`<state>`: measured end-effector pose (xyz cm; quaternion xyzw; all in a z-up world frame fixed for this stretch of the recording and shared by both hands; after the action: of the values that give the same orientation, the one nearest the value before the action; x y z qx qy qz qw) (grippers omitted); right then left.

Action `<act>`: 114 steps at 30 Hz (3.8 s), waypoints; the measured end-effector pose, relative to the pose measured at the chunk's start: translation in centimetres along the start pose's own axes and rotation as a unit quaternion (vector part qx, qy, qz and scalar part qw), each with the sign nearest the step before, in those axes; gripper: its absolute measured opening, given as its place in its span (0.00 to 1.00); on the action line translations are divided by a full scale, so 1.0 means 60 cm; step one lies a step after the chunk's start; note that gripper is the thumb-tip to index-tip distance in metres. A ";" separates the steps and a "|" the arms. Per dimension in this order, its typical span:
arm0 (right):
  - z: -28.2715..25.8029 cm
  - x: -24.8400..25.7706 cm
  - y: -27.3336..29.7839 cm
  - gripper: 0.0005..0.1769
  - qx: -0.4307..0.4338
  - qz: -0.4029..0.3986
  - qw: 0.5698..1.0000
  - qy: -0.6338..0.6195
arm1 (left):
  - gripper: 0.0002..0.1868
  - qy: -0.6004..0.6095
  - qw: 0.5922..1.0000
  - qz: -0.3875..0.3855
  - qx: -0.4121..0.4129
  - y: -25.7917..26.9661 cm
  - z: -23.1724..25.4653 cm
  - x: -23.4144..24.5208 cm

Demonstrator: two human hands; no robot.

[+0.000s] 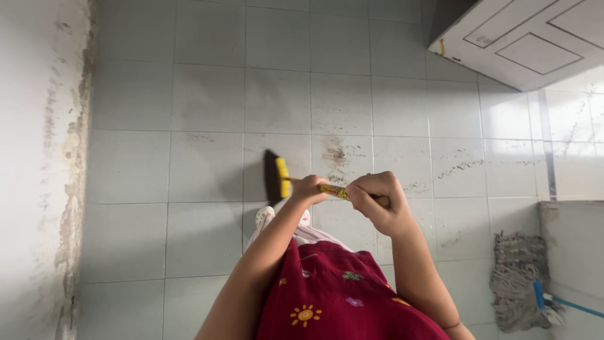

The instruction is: Sweep dirt and debris from a tiled floor using a broom.

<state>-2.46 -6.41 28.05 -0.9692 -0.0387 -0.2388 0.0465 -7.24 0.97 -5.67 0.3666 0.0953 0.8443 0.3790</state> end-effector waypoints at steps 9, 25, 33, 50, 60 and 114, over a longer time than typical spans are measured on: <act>-0.045 0.009 0.010 0.18 0.154 -0.009 0.981 0.117 | 0.14 0.096 0.986 -0.012 -0.137 -0.022 0.117 -0.017; 0.099 0.039 -0.053 0.14 0.221 -0.006 0.924 -0.311 | 0.10 -0.060 0.996 0.021 0.068 0.041 -0.038 0.143; 0.042 -0.026 -0.011 0.14 0.071 -0.044 0.989 -0.122 | 0.11 -0.026 0.999 -0.009 0.028 0.009 -0.046 0.047; -0.042 0.124 -0.017 0.17 0.237 0.022 0.957 -0.168 | 0.20 0.064 0.990 0.043 -0.116 0.055 0.194 0.122; 0.164 0.040 -0.092 0.14 0.239 0.030 0.918 -0.315 | 0.19 -0.025 0.986 0.154 0.067 -0.045 -0.051 0.155; 0.053 0.058 -0.414 0.15 0.063 -0.015 0.996 0.065 | 0.12 0.131 0.986 -0.007 -0.105 -0.368 0.043 0.243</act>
<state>-0.36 18.79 28.64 -0.9460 -0.0649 -0.2991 0.1064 0.65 26.37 -5.54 0.2107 0.0579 0.8875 0.4057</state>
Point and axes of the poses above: each hand's wrist, its own y-axis away from the middle knuckle, its own x-axis out of the back of the hand, z = x × y, the point moved 4 cm from there along -y, towards the middle knuckle, and after that the axes turned 5 degrees about y, right-handed, at the moved point
